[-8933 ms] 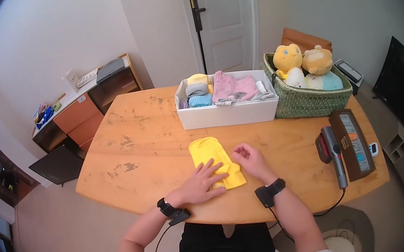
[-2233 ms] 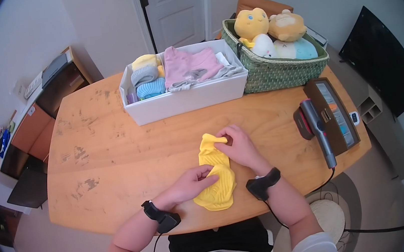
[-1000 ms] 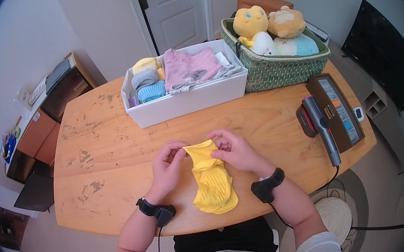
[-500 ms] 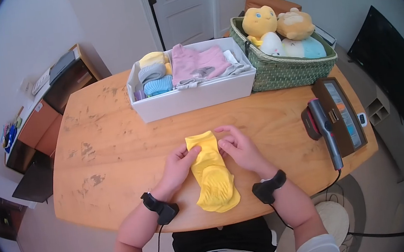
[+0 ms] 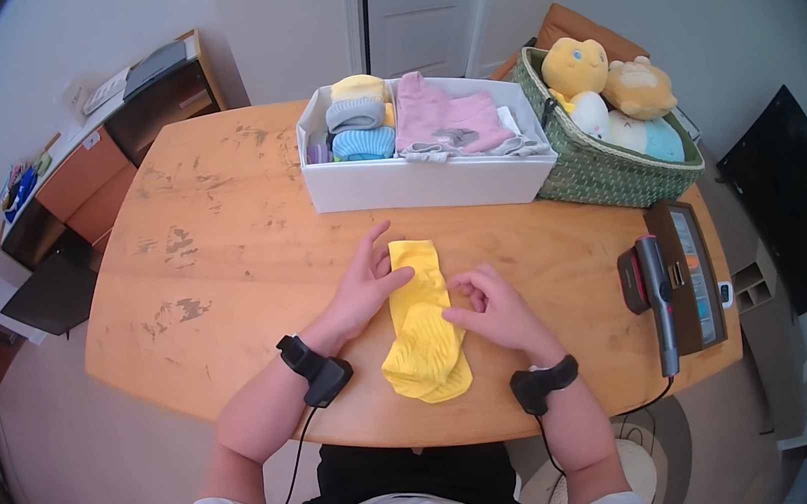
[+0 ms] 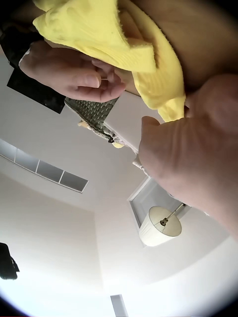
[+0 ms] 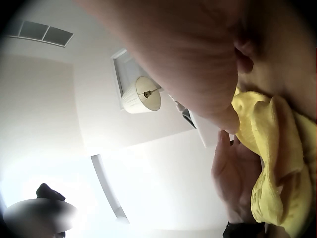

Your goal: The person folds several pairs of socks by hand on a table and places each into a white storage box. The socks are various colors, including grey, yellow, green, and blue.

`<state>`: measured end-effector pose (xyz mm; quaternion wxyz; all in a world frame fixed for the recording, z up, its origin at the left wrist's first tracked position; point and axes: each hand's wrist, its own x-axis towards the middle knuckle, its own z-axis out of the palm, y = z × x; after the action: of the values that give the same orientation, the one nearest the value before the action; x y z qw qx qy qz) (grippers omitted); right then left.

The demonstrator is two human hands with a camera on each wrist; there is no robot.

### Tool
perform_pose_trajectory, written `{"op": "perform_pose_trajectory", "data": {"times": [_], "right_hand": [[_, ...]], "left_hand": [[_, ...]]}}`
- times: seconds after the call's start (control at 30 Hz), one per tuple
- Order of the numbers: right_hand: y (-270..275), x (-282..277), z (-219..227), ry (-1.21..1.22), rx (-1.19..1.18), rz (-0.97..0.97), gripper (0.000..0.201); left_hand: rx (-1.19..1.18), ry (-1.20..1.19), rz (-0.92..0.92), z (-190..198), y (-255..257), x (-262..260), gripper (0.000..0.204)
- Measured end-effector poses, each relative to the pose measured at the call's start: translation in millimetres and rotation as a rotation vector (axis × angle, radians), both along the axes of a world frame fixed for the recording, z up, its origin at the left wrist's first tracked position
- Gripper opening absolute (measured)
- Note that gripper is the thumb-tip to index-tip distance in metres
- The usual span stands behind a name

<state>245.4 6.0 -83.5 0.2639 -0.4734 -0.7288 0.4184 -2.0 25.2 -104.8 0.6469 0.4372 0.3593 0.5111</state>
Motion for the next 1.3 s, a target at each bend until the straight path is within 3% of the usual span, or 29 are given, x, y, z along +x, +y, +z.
{"op": "perform_pose_trajectory", "data": {"times": [0.03,0.13,0.2,0.3,0.37,0.43,0.5,0.63,0.73,0.9,0.93,1.0,1.13,1.2,1.3], "right_hand": [[-1,0,5,-0.115,0.056,0.037,0.043],[-5,-1,4,-0.161,0.097,0.105,0.038],[-4,1,-3,-0.135,0.094,0.105,0.036],[-3,1,-3,-0.006,0.012,0.053,0.028],[0,1,-7,0.099,-0.071,-0.006,0.024],[8,3,-21,0.546,-0.233,-0.056,0.016],[11,4,-15,0.601,-0.212,-0.109,0.015],[14,4,-9,0.78,-0.17,-0.286,0.018],[14,5,-8,0.87,-0.137,-0.315,0.022],[13,4,-5,0.912,-0.143,-0.285,0.028],[11,4,-3,0.919,-0.201,-0.246,0.03],[12,5,-5,0.822,-0.253,-0.187,0.031],[10,1,-13,0.52,-0.303,-0.089,0.038],[8,0,-10,0.523,-0.307,-0.082,0.039],[6,0,-7,0.531,-0.296,-0.074,0.042]], "left_hand": [[-0.004,-0.005,0.006,-6,2,-1,0.068],[0.128,0.197,0.06,-16,3,-7,0.06],[0.322,0.814,0.266,-2,-6,-11,0.043],[0.149,0.633,0.122,15,-14,-9,0.035],[0.101,0.658,0.019,34,-25,-2,0.038],[0.049,0.683,-0.081,39,-31,5,0.042],[-0.125,0.387,-0.231,40,-34,10,0.05],[-0.073,0.387,-0.349,43,-39,14,0.058],[-0.089,0.303,-0.375,35,-39,15,0.056],[-0.145,0.253,-0.52,46,-57,24,0.035],[-0.144,0.252,-0.518,46,-57,23,0.035],[-0.119,0.61,-0.805,47,-58,18,0.028],[-0.036,0.813,-0.8,61,-42,6,0.031],[-0.026,0.874,-0.527,59,-34,-2,0.037],[-0.046,0.722,-0.403,34,-21,-11,0.041]]}}
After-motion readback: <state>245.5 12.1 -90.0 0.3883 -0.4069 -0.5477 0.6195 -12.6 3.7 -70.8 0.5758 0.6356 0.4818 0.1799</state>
